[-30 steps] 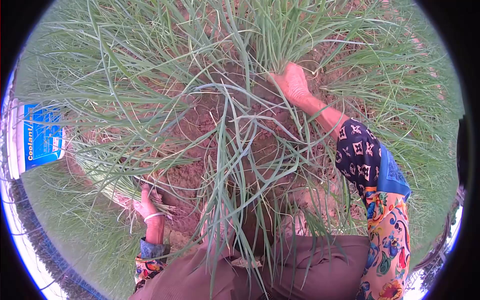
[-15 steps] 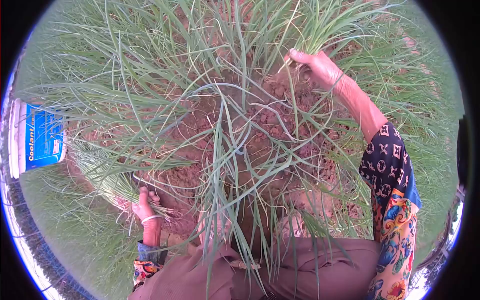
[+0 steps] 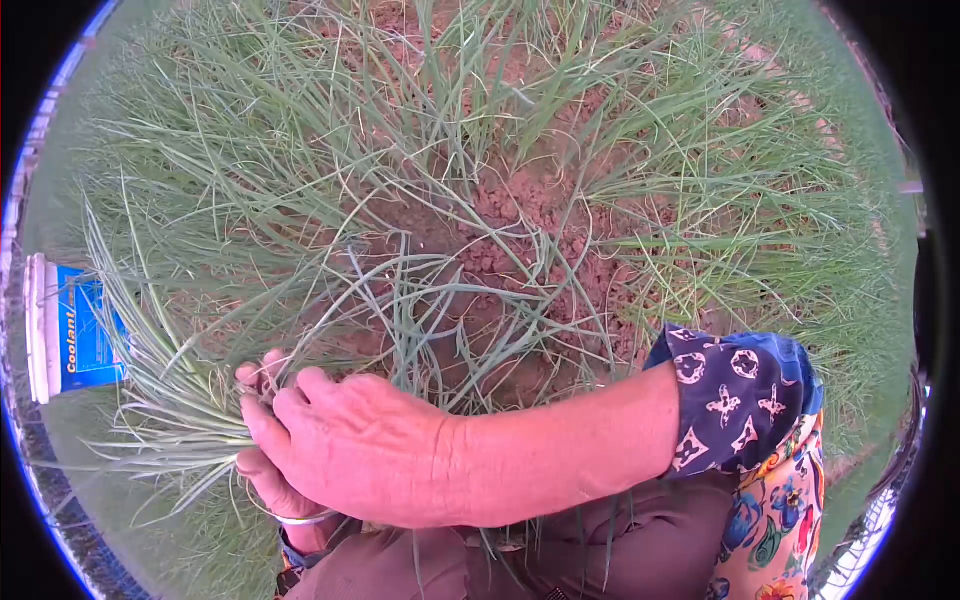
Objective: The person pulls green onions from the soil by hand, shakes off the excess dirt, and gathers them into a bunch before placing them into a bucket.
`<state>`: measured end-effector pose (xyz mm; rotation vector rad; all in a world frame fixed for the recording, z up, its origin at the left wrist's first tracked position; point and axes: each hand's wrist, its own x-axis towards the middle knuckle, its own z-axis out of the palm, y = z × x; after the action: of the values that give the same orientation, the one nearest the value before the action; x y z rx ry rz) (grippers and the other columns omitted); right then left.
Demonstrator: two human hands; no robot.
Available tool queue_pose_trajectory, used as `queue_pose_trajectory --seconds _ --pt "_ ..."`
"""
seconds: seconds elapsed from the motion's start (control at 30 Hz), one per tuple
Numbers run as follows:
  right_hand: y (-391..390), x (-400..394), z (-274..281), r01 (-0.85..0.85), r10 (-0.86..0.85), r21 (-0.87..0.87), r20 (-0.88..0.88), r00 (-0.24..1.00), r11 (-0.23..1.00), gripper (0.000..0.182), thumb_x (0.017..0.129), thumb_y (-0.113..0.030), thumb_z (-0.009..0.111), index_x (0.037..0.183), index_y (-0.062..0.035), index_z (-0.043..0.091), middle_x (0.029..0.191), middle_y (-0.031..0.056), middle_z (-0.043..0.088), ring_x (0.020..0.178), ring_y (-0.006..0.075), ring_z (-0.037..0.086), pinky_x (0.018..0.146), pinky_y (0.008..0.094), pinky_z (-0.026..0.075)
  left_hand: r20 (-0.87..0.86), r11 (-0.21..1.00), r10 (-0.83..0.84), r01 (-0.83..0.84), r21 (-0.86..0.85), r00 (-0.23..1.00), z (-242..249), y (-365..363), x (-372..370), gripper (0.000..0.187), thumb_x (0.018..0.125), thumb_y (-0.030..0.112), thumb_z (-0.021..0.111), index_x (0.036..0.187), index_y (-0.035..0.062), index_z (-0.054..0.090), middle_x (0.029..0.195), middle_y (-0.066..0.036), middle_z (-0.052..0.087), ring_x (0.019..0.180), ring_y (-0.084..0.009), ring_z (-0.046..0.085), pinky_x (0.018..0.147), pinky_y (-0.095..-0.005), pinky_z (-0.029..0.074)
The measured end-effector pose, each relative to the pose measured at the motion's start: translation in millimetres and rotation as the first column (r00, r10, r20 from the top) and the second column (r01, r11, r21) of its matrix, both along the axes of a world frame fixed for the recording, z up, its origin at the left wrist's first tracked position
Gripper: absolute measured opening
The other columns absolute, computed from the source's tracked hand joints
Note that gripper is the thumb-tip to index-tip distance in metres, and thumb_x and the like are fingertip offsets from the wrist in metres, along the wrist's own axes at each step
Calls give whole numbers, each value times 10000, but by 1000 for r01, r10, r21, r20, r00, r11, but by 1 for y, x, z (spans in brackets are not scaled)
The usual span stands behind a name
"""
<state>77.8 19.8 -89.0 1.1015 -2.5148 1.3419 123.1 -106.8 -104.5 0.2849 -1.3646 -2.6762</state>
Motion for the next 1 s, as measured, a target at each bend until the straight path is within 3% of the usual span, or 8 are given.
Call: queue_pose_trajectory --seconds 0.13,0.27,0.33,0.43,0.57,0.67,0.77,1.0 --pt "58 -33 22 -4 0 -77 -53 999 997 186 792 -155 533 778 21 589 671 144 602 575 231 599 532 328 483 -71 998 34 -29 63 997 3 -50 5 193 864 150 522 973 66 386 763 -14 394 718 -139 404 699 -293 376" --pt "181 -106 54 261 -99 -259 507 856 930 196 802 -194 529 805 -29 635 679 78 616 533 131 584 462 251 451 -131 960 233 -249 -127 964 34 -119 45 180 871 103 485 1016 38 399 744 -24 393 688 -137 415 646 -275 387" --pt "220 -127 43 259 -199 18 691 695 966 207 807 -214 528 818 -54 657 684 45 622 513 80 577 427 213 435 -133 919 278 -304 -253 951 24 -163 65 165 876 101 480 1013 31 422 748 -31 414 659 -133 420 613 -254 401" --pt "215 -140 -20 -98 -505 775 496 706 625 186 774 -121 480 661 -11 578 615 94 612 488 151 605 424 265 450 93 806 532 -470 -360 841 -16 -189 77 163 862 142 535 963 30 474 740 -29 457 591 -102 422 514 -221 386" --pt "183 -151 -135 -153 -379 660 589 714 736 163 728 -88 486 665 43 560 629 189 599 644 287 654 588 374 514 394 830 547 -417 -370 739 -106 -190 78 113 815 177 563 811 81 505 639 6 482 503 -99 421 449 -221 357" --pt "168 -164 -220 92 -330 793 143 933 602 156 732 -115 546 707 31 595 728 221 616 747 335 639 640 393 518 554 892 448 -310 -328 702 -158 -173 75 104 807 142 587 790 69 515 607 -24 515 478 -107 486 394 -217 396" --pt "145 -163 -238 452 -649 570 198 735 686 153 720 -129 600 775 13 618 823 242 613 830 374 606 687 412 512 550 850 507 -279 -446 664 -157 -135 54 105 797 133 587 794 53 519 619 -47 533 472 -121 499 392 -240 411" --pt "123 -148 -227 394 -482 521 38 875 757 125 768 -103 552 856 -20 519 843 200 566 817 394 563 712 461 460 464 725 611 -220 -652 641 -156 -124 44 298 735 122 581 1004 -6 560 870 -43 583 705 -151 541 644 -283 454"
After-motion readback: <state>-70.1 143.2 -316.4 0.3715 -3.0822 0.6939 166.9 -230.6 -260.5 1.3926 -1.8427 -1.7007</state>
